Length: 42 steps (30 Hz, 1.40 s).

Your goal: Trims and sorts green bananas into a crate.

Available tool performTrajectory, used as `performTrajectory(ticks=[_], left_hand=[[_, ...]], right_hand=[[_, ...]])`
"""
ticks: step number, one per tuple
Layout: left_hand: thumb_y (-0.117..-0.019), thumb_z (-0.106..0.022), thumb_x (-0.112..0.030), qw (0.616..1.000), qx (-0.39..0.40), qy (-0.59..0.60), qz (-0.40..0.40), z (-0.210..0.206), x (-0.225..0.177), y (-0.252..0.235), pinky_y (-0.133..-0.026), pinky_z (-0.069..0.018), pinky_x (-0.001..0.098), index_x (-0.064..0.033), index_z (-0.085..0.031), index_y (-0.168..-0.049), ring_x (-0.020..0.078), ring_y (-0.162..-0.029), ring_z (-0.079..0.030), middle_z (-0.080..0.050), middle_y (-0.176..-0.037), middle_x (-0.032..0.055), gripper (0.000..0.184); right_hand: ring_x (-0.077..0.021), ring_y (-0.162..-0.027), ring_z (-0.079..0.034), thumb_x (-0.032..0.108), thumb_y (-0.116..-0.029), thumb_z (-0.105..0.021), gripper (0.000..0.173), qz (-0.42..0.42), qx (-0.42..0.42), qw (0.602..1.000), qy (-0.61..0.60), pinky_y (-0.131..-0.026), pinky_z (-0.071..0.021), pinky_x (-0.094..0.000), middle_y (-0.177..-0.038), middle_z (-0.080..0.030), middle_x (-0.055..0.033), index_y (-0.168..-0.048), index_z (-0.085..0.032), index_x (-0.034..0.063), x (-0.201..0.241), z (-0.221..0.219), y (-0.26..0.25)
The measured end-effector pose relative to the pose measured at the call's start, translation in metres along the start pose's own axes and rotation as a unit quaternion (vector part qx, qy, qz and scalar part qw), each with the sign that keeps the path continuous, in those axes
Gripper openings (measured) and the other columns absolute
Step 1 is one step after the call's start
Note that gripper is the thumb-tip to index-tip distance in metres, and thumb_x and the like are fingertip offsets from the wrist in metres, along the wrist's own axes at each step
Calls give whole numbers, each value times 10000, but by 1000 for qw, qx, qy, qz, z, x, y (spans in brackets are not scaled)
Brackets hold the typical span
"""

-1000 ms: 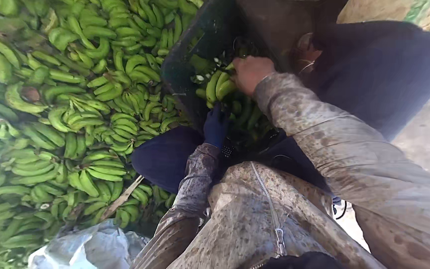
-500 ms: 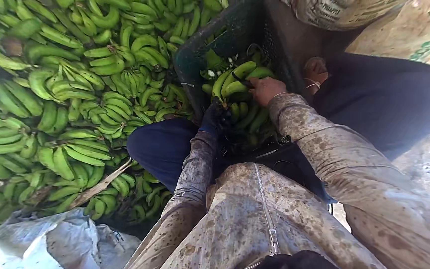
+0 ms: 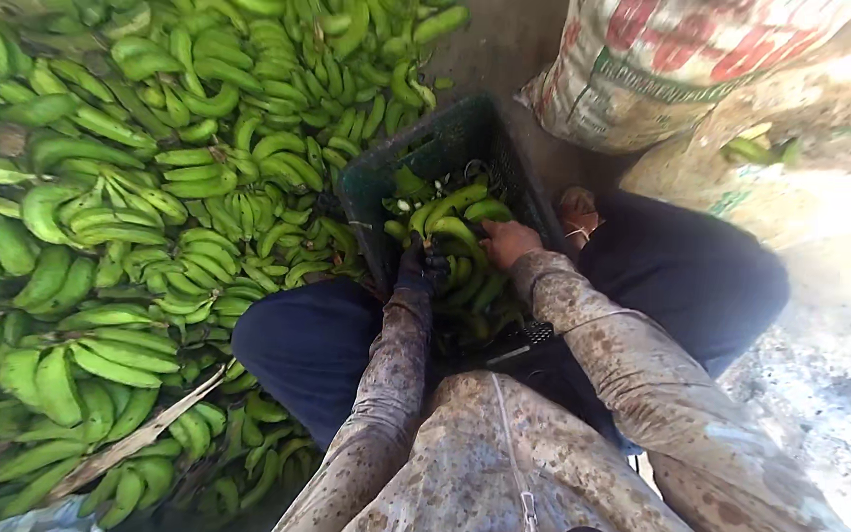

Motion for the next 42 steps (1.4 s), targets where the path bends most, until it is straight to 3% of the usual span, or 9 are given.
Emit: performTrajectory(ticks=[7,12,16,18,23,28,31,36,42], left_hand=[[-1014,-376,-631,999,10,16,35,-12,2,5,-377,-447,218,-122,-575,-886,90,-432,-521,-576,-654,11,562],[-1049,-339,-578,999,-14,21,-28,-12,6,1,-378,-431,207,-154,-528,-824,66,-410,-471,-495,-590,-31,516],[-1048,-319,-581,994,17,98,-45,-4,13,2,-426,-474,240,-140,-543,-856,96,-456,-511,-524,-622,-14,530],[-1053,-318,-579,994,2,99,-54,-9,14,1,-391,-442,222,-142,-527,-849,84,-420,-476,-495,-601,-20,526],[-1064,-321,-562,987,-48,-127,-83,-19,8,17,-353,-378,236,-158,-505,-815,90,-389,-408,-444,-567,-25,509],[-1008,-576,-493,878,-118,-430,-175,-60,-15,72,-409,-457,260,-119,-631,-1083,109,-486,-522,-613,-745,24,385],[-968,-668,-457,789,-78,-564,-230,-72,-27,125,-431,-497,266,-94,-648,-1120,113,-506,-585,-678,-760,25,393],[-923,-710,-463,607,-24,-741,-286,-47,-48,183,-593,-558,358,-92,-687,-1064,120,-602,-618,-671,-784,19,397],[-977,-668,-419,565,-4,-799,-206,-19,-39,179,-665,-572,402,-59,-702,-1047,158,-681,-652,-690,-845,70,368]], right_hand=[[-451,-1270,-601,341,-1082,-522,492,5,2,1000,-7,-1009,-479,-668,-1367,-628,-239,-1545,-478,181,-4,-4,-4],[-467,-1266,-597,326,-1077,-543,490,7,8,1000,-23,-1018,-464,-676,-1343,-635,-264,-1532,-495,151,-1,-10,5],[-442,-1306,-580,346,-1074,-535,501,17,22,1000,-3,-1046,-454,-666,-1389,-624,-227,-1555,-473,222,-6,-16,-1],[-441,-1311,-577,345,-1073,-534,509,21,18,1000,-1,-1051,-452,-662,-1397,-621,-222,-1563,-465,227,-8,-15,-2],[-453,-1189,-649,306,-1075,-537,414,41,-111,987,-109,-994,-488,-677,-1264,-684,-237,-1467,-565,179,-11,15,20],[-339,-1093,-692,343,-1075,-531,449,47,-258,933,-248,-993,-524,-519,-1182,-700,-211,-1403,-555,37,0,48,67],[-208,-809,-675,376,-1076,-506,419,111,-310,889,-320,-796,-567,-408,-947,-688,-122,-1266,-628,23,-3,32,88],[-108,-552,-521,353,-1096,-428,381,200,-221,859,-416,-529,-497,-326,-691,-546,11,-1165,-637,42,14,-34,141],[-127,-579,-574,353,-1100,-459,387,225,-226,906,-278,-584,-519,-352,-692,-589,-33,-1103,-659,22,38,-87,159]])
Point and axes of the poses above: each hand's wrist, its own y-axis away from the middle knuckle, its own z-axis out of the back of the hand, x = y × z, the point moved 2 cm from there along -y, towards the middle knuckle
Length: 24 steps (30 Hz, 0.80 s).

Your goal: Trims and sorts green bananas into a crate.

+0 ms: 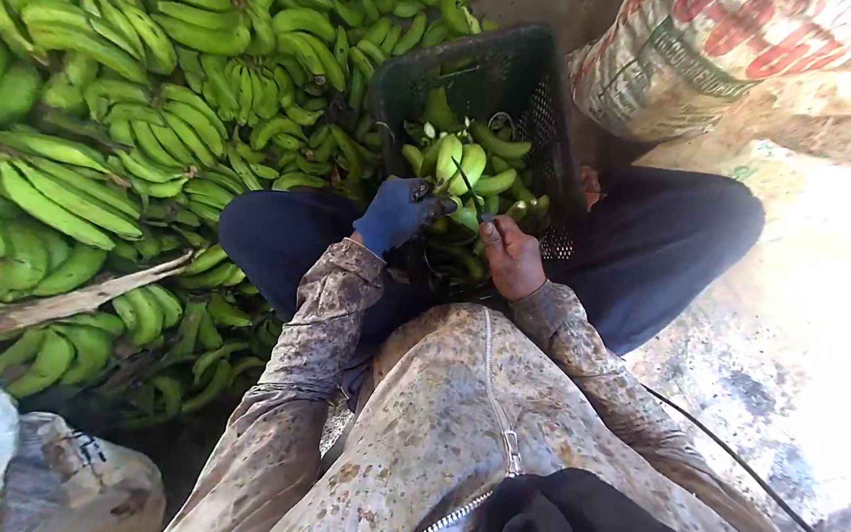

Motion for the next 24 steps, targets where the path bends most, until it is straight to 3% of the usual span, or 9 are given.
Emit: performTrajectory(ticks=[2,5,10,21,24], left_hand=[[-991,-648,-409,999,4,-22,-23,-19,5,3,-744,-560,444,-52,-705,-1058,186,-751,-662,-692,-863,85,368],[-1005,-628,-367,997,18,-68,-41,-34,10,12,-837,-531,565,-30,-696,-1097,303,-879,-686,-703,-923,160,356],[-1021,-608,-377,994,39,-96,-41,-32,8,13,-909,-514,575,-52,-678,-1170,325,-980,-686,-708,-1014,168,363],[-1024,-593,-404,994,31,-92,-56,-36,-5,6,-889,-506,584,-58,-675,-1124,329,-975,-678,-699,-991,162,369],[-1029,-587,-381,991,38,-109,-61,-43,-11,2,-886,-506,577,-51,-670,-1117,328,-974,-676,-696,-996,164,352]], right_hand=[[-168,-593,-577,360,-1101,-459,387,-20,10,999,49,-599,-511,-391,-694,-582,-59,-1068,-648,24,5,2,2],[-219,-646,-612,366,-1110,-436,399,-72,47,990,115,-637,-517,-439,-724,-604,-92,-1073,-636,22,12,11,17],[-229,-655,-608,336,-1115,-434,394,-91,60,980,167,-646,-516,-427,-735,-602,-108,-1072,-633,-2,9,9,37],[-300,-723,-663,353,-1120,-407,431,-122,66,963,233,-683,-537,-488,-779,-637,-158,-1065,-626,-13,19,22,37],[-370,-907,-698,376,-1128,-369,458,-190,124,941,250,-819,-547,-549,-930,-678,-212,-1151,-608,-14,21,18,13]])
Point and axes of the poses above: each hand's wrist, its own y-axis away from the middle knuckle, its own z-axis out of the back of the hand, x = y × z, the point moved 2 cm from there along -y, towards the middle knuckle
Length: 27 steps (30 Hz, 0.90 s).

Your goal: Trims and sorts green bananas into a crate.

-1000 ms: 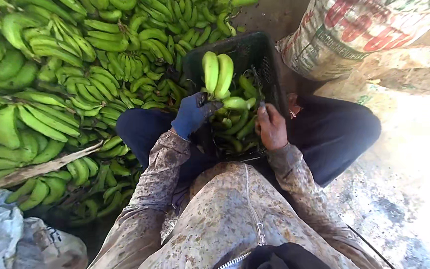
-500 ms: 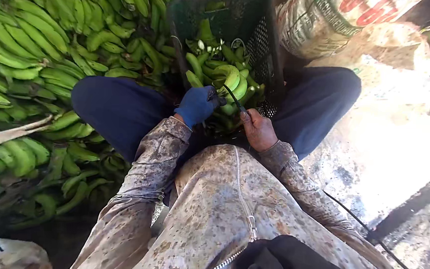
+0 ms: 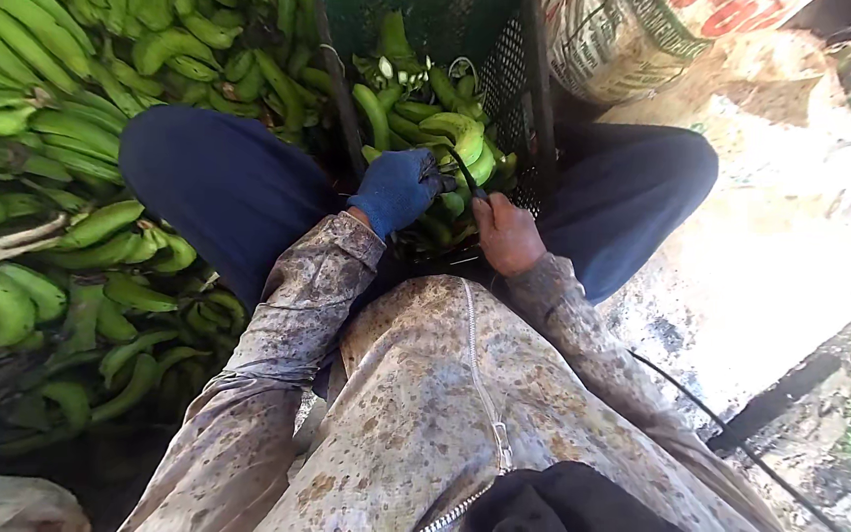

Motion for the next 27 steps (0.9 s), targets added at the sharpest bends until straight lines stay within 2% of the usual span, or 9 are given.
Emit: performTrajectory(ticks=[3,6,9,11,15,19,22,24,27], left_hand=[[-1039,-566,-318,999,1,19,33,-4,-1,-4,-961,-495,575,-43,-669,-1203,333,-1065,-675,-705,-1095,184,336],[-1013,-616,-347,998,-18,49,42,-3,2,-4,-937,-509,561,-49,-689,-1160,308,-1018,-680,-709,-1049,165,341],[-1007,-627,-340,998,-25,53,25,-4,-1,-13,-929,-521,544,-39,-689,-1147,294,-991,-688,-713,-1033,161,338],[-1013,-617,-344,996,-21,70,53,-8,-1,-11,-938,-508,515,-36,-678,-1152,273,-999,-674,-700,-1052,157,343],[-985,-652,-424,978,-96,164,91,2,15,-21,-797,-583,408,-79,-698,-1106,159,-836,-692,-710,-981,78,368],[-974,-663,-439,971,-110,196,85,-5,14,-25,-716,-555,358,-83,-678,-1086,120,-741,-643,-675,-905,41,373],[-967,-667,-443,950,-143,252,117,-1,17,-23,-611,-551,321,-107,-687,-1035,101,-638,-618,-661,-828,12,343],[-983,-659,-427,929,-163,301,140,5,16,-28,-537,-530,294,-102,-673,-1014,99,-568,-589,-644,-785,10,327],[-990,-666,-394,901,-170,368,152,-5,16,-29,-470,-512,277,-99,-647,-969,107,-507,-577,-632,-710,7,297]], right_hand=[[-373,-996,-683,386,-1135,-341,481,-28,43,999,-2,-887,-527,-546,-1017,-674,-227,-1180,-600,-17,6,3,-10],[-379,-926,-693,386,-1130,-359,465,-41,35,998,-21,-814,-549,-558,-952,-668,-221,-1151,-593,-16,1,-6,8],[-417,-1091,-685,365,-1132,-350,488,-59,42,997,-41,-941,-536,-586,-1124,-684,-271,-1263,-586,-42,1,-17,-16],[-387,-1097,-679,368,-1135,-338,491,-51,49,996,-58,-959,-523,-557,-1124,-681,-254,-1239,-595,-37,0,-21,-19],[-337,-905,-676,364,-1132,-364,453,-27,24,995,-96,-827,-533,-519,-946,-651,-203,-1118,-599,-23,8,-17,-10],[-367,-1043,-677,371,-1139,-325,510,-42,42,993,-106,-929,-522,-535,-1079,-668,-246,-1178,-605,-53,20,-11,-37],[-321,-884,-688,371,-1132,-350,469,-27,37,991,-129,-812,-560,-510,-973,-656,-201,-1161,-597,-27,23,-16,-24],[-323,-837,-696,358,-1134,-360,458,-24,31,989,-144,-787,-573,-512,-968,-657,-206,-1191,-582,-39,23,-22,-22],[-350,-1022,-698,340,-1136,-346,473,-30,18,990,-140,-918,-548,-515,-1090,-680,-237,-1259,-579,-52,32,-29,-38]])
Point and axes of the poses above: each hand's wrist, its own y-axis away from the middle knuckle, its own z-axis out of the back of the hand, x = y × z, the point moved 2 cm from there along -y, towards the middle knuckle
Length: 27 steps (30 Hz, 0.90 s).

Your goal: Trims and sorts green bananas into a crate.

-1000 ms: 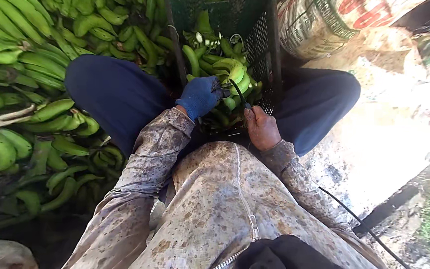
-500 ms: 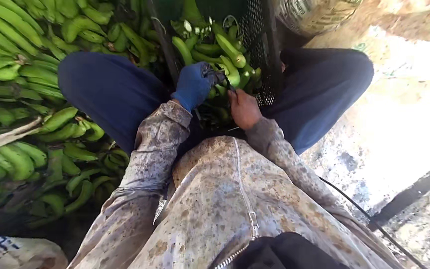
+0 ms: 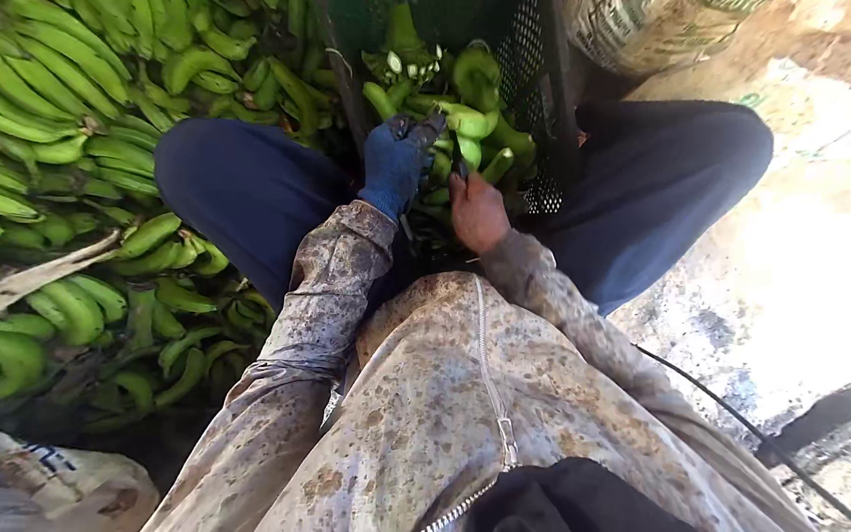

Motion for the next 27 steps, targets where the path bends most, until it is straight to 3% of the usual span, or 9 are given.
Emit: performTrajectory(ticks=[2,4,9,12,16,19,24,27], left_hand=[[-991,-670,-376,998,-12,62,6,-1,1,-1,-456,-513,281,-96,-627,-971,121,-497,-570,-611,-685,10,284],[-999,-657,-375,994,-33,105,21,7,-3,-1,-444,-509,279,-86,-626,-996,127,-488,-566,-601,-676,15,291],[-1007,-652,-340,988,-26,150,22,6,-12,3,-407,-480,242,-76,-634,-1056,112,-478,-574,-652,-704,26,269],[-1020,-628,-354,980,-62,189,32,14,-17,-4,-394,-487,251,-82,-612,-1037,126,-460,-572,-626,-666,29,273],[-1021,-586,-466,973,-92,186,98,28,-16,-18,-370,-458,261,-113,-591,-1141,126,-433,-531,-628,-707,32,373],[-1024,-578,-464,970,-84,200,114,31,-9,-16,-368,-456,265,-117,-606,-1133,128,-431,-521,-612,-698,32,365],[-1086,-400,-474,936,-9,333,113,33,-3,-7,-363,-420,249,-144,-548,-1022,109,-425,-463,-533,-648,9,366],[-1097,-337,-477,921,36,372,114,31,-4,1,-356,-419,249,-138,-534,-1000,110,-417,-458,-534,-645,16,404]], right_hand=[[-343,-1074,-682,343,-1139,-343,472,7,-3,1000,3,-958,-527,-495,-1119,-673,-233,-1253,-581,-48,8,0,-5],[-337,-969,-699,350,-1134,-359,445,22,-5,1000,18,-870,-553,-496,-1020,-675,-213,-1195,-577,-33,9,-5,5],[-384,-1038,-715,352,-1128,-367,454,-10,-6,999,37,-896,-572,-550,-1102,-702,-240,-1329,-529,-22,8,-15,-14],[-367,-1019,-713,371,-1128,-365,451,21,0,999,42,-888,-572,-533,-1073,-694,-224,-1284,-538,-16,13,-15,-7],[-317,-811,-686,343,-1119,-414,417,63,-28,998,7,-766,-558,-498,-876,-659,-181,-1151,-590,-34,-3,-4,15],[-239,-693,-642,350,-1116,-422,397,96,-81,992,-2,-685,-542,-425,-774,-611,-112,-1080,-589,-8,-8,2,8],[-288,-741,-672,343,-1112,-439,399,128,-60,990,-6,-719,-558,-466,-814,-646,-154,-1123,-589,-25,-9,-15,0],[-326,-847,-698,320,-1124,-417,394,126,-26,992,-13,-809,-564,-492,-909,-673,-192,-1209,-560,-36,-6,-22,-9]])
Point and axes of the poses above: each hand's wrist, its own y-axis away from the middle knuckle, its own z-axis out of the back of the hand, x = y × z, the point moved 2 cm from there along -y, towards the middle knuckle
